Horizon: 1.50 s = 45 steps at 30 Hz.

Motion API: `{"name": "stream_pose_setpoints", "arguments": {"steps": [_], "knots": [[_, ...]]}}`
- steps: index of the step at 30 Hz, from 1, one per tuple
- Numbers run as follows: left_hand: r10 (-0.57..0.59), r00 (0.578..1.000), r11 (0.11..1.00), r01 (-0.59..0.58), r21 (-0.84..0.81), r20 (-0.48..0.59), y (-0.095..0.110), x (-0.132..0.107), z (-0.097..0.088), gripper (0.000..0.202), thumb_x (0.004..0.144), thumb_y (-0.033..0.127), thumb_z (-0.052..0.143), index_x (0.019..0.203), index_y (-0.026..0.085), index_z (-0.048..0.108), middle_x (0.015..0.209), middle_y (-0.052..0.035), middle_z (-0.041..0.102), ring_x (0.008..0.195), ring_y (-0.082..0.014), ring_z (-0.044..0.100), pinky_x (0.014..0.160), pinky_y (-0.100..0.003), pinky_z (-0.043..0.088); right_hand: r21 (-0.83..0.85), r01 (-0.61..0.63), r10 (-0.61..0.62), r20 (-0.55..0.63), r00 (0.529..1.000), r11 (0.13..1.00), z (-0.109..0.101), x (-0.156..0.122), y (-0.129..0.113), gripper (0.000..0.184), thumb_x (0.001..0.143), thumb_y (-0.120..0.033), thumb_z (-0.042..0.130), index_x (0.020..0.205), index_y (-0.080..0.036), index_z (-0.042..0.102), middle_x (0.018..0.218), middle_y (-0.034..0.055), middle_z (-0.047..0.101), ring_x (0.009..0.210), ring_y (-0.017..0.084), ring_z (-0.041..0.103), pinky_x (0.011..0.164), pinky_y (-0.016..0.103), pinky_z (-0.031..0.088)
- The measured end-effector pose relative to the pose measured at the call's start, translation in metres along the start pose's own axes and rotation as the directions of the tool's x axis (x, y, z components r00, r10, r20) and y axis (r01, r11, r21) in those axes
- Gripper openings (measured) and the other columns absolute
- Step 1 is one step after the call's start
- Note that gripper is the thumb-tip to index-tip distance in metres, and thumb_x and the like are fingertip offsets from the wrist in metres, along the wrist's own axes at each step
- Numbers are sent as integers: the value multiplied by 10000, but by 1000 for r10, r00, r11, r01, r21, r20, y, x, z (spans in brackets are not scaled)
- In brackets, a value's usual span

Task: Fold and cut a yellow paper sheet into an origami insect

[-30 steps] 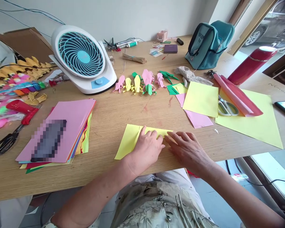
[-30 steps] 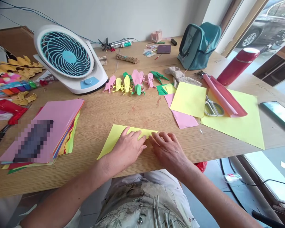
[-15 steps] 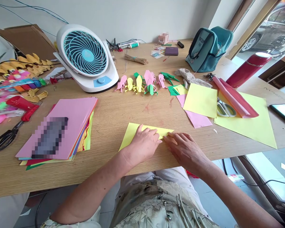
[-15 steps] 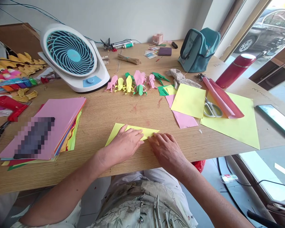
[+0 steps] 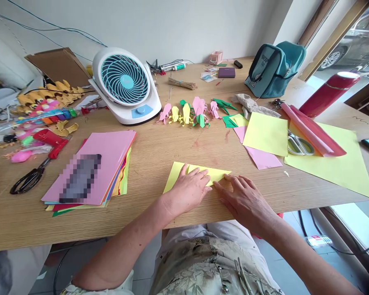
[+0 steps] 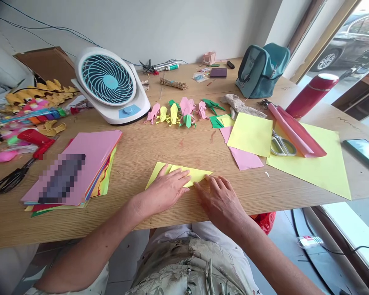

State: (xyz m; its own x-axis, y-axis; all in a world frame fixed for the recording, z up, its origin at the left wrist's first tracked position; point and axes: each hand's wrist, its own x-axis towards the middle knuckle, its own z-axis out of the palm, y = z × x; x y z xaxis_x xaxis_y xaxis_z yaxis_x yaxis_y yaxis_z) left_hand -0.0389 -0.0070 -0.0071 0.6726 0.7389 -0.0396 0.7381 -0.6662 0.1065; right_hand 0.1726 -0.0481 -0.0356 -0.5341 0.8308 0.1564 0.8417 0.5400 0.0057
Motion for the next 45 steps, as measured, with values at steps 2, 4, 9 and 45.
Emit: {"name": "stream_pose_setpoints", "arguments": {"steps": [2,4,9,45], "knots": [[-20,1000,1000,20,-3,2,0,-2,1,360,1020,311,388,1309,189,563,1457,-81,533,1353,-282,468,1143,-566,254,3,-1,1,-4,1000,1000,0,0,0,436,945,-277,521,1378,-247,561,1300,177,549,1146,302,523,994,472,430],[-27,1000,1000,27,-1,10,0,-3,2,390,1021,336,381,1346,190,539,1476,-82,513,1370,-295,447,1149,-582,246,-1,0,0,-6,1000,1000,1,-1,0,433,947,-281,516,1375,-240,565,1303,184,546,1131,305,528,989,476,433],[-30,999,999,29,27,35,-2,-8,7,466,1022,412,356,1427,215,475,1530,-97,440,1436,-301,363,1152,-613,244,-6,6,-6,2,1000,1000,2,0,1,444,942,-275,524,1381,-223,560,1294,195,549,1122,310,533,982,489,440],[-48,983,997,57,-44,176,-12,-14,9,686,987,564,353,1549,188,234,1628,-111,204,1523,-278,136,1165,-608,233,12,-35,35,-8,999,999,7,-3,-2,468,984,-360,460,1376,-114,533,1320,183,547,1212,310,467,1086,480,358]]}}
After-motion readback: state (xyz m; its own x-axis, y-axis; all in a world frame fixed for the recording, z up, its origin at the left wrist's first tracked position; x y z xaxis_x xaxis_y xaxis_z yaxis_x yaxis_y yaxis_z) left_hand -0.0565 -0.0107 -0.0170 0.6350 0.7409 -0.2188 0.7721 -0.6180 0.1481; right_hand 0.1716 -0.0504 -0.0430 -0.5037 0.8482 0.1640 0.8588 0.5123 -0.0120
